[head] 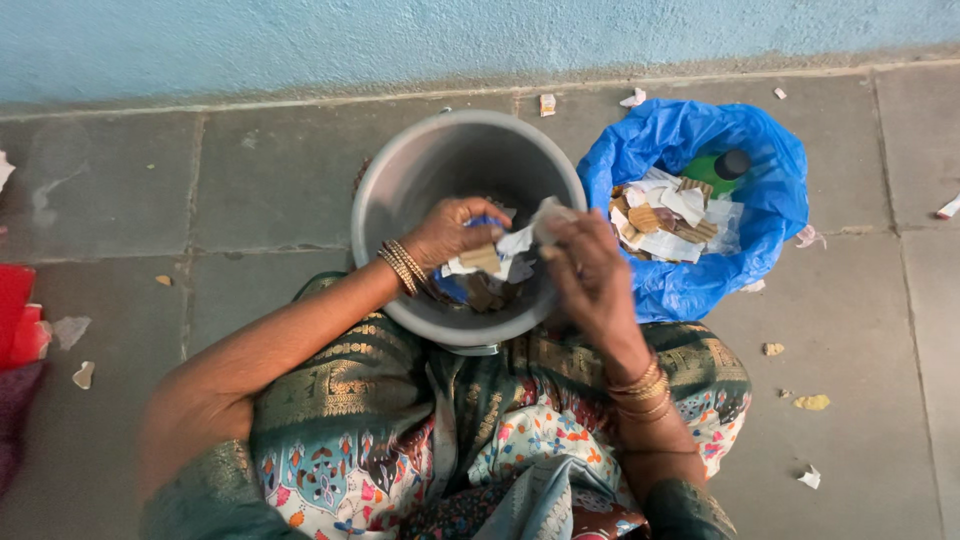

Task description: The person sits on a tiled floor and sorts small pieces of paper and packaging waste from a grey bucket into a blue plastic bag. The person handles items one at a time, unfolding and separating them before placing them into the bag.

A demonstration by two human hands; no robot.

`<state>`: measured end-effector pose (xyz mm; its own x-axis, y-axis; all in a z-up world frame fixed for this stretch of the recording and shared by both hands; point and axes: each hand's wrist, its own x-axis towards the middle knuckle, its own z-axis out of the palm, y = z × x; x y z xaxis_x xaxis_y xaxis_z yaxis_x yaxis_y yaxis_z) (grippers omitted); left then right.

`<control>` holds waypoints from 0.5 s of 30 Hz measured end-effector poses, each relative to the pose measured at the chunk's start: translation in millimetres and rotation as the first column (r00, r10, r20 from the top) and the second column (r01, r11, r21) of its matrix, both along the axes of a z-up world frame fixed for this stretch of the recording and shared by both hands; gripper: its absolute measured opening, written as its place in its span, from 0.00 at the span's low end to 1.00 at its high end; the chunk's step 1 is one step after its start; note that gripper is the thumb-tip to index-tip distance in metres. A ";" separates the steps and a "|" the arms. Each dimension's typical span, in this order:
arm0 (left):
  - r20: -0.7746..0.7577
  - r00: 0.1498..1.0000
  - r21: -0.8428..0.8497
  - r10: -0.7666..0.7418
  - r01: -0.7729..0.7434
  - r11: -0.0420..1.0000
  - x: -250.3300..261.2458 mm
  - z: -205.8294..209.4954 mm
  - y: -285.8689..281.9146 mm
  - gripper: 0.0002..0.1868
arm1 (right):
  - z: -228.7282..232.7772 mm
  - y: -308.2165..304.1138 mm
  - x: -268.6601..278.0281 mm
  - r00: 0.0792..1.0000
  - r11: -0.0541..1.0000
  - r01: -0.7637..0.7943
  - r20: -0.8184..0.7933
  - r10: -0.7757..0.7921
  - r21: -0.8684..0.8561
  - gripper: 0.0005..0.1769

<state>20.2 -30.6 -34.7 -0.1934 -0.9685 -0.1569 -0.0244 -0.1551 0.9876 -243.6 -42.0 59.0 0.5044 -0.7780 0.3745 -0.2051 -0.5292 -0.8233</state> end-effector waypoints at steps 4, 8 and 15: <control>-0.331 0.921 0.146 0.207 -0.167 0.975 -6.0 23.1 4.9 0.15 | 6.7 -9.6 -26.8 0.978 0.978 0.205 0.043 -0.204 -0.031 0.15; -0.374 0.896 0.045 0.238 -0.239 0.970 -10.1 42.8 8.4 0.15 | -0.4 -26.4 -41.4 0.929 0.923 0.368 0.026 -0.368 -0.110 0.14; -0.373 0.858 0.081 0.353 -0.349 0.934 -10.4 58.5 10.4 0.13 | -15.4 -46.7 -58.8 0.898 0.895 0.439 0.035 -0.438 -0.079 0.12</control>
